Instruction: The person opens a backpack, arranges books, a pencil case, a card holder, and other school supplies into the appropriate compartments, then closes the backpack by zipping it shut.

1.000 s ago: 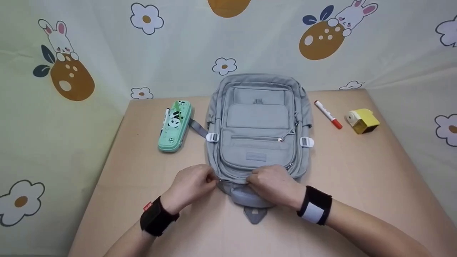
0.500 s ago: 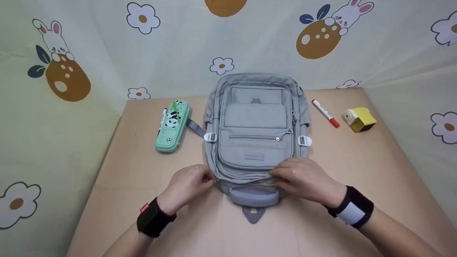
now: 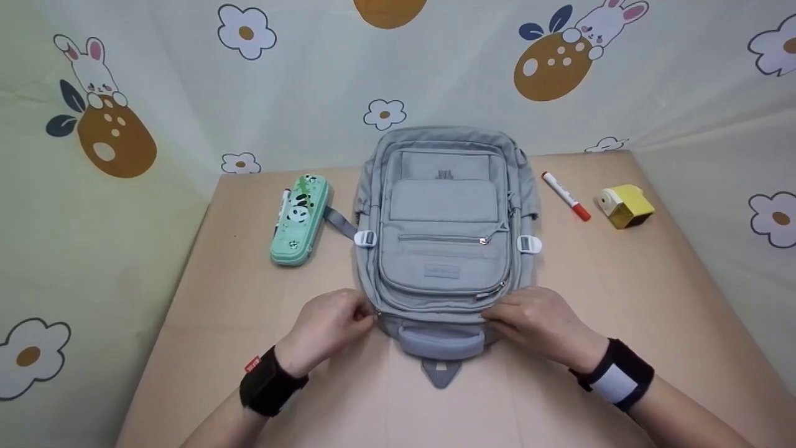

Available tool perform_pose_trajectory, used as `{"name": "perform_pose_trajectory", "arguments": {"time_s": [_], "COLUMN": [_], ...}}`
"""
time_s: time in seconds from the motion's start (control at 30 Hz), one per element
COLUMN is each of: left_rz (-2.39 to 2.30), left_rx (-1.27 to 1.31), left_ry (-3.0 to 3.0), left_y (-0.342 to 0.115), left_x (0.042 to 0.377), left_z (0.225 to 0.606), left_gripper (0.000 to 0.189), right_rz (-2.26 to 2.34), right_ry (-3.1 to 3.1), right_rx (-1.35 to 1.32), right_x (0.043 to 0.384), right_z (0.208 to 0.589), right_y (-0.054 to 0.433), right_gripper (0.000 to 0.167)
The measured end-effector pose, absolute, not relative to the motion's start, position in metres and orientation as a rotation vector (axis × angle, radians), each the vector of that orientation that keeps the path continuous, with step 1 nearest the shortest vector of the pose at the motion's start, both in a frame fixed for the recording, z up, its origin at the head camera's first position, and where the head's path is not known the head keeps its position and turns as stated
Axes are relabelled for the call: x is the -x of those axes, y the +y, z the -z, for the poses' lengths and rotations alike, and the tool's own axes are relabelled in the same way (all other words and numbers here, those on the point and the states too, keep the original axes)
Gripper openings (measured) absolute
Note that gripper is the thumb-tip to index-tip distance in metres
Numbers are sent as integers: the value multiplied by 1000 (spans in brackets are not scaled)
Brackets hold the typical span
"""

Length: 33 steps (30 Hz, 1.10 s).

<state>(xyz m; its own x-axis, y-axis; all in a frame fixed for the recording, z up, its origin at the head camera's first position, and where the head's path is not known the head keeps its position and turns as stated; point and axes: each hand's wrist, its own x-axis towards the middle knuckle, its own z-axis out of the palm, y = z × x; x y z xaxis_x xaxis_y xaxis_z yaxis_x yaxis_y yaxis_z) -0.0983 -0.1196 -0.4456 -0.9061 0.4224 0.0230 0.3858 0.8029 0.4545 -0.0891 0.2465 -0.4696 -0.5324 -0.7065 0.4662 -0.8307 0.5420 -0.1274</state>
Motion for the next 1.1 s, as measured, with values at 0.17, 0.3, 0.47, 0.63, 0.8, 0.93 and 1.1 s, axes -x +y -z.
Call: {"name": "perform_pose_trajectory", "arguments": {"time_s": [0.17, 0.3, 0.47, 0.63, 0.8, 0.93, 1.1], "left_rz": [-719, -742, -757, -794, -767, -749, -749], "left_rx": [-666, -691, -766, -855, -943, -963, -953], "left_ry": [2912, 2884, 2839, 2794, 2769, 2775, 2770], "left_y": [-116, -107, -92, -74, -55, -52, -58], "left_x": [96, 94, 89, 82, 78, 78, 79], "left_z": [445, 443, 440, 440, 444, 447, 445], "left_gripper": [8, 7, 7, 6, 6, 6, 9], "right_rz": [-460, -456, -456, -449, -433, -444, -456], "right_ry": [-2373, -2317, -2303, -2325, -2345, -2352, -2367], "right_rx": [-1256, -1241, -1226, -1209, -1195, -1194, -1182], "right_x": [89, 90, 90, 91, 91, 91, 91], "right_z": [472, 475, 475, 475, 475, 476, 478], "right_y": [245, 244, 241, 240, 238, 237, 238], "right_gripper": [21, 21, 21, 19, 19, 19, 16]}}
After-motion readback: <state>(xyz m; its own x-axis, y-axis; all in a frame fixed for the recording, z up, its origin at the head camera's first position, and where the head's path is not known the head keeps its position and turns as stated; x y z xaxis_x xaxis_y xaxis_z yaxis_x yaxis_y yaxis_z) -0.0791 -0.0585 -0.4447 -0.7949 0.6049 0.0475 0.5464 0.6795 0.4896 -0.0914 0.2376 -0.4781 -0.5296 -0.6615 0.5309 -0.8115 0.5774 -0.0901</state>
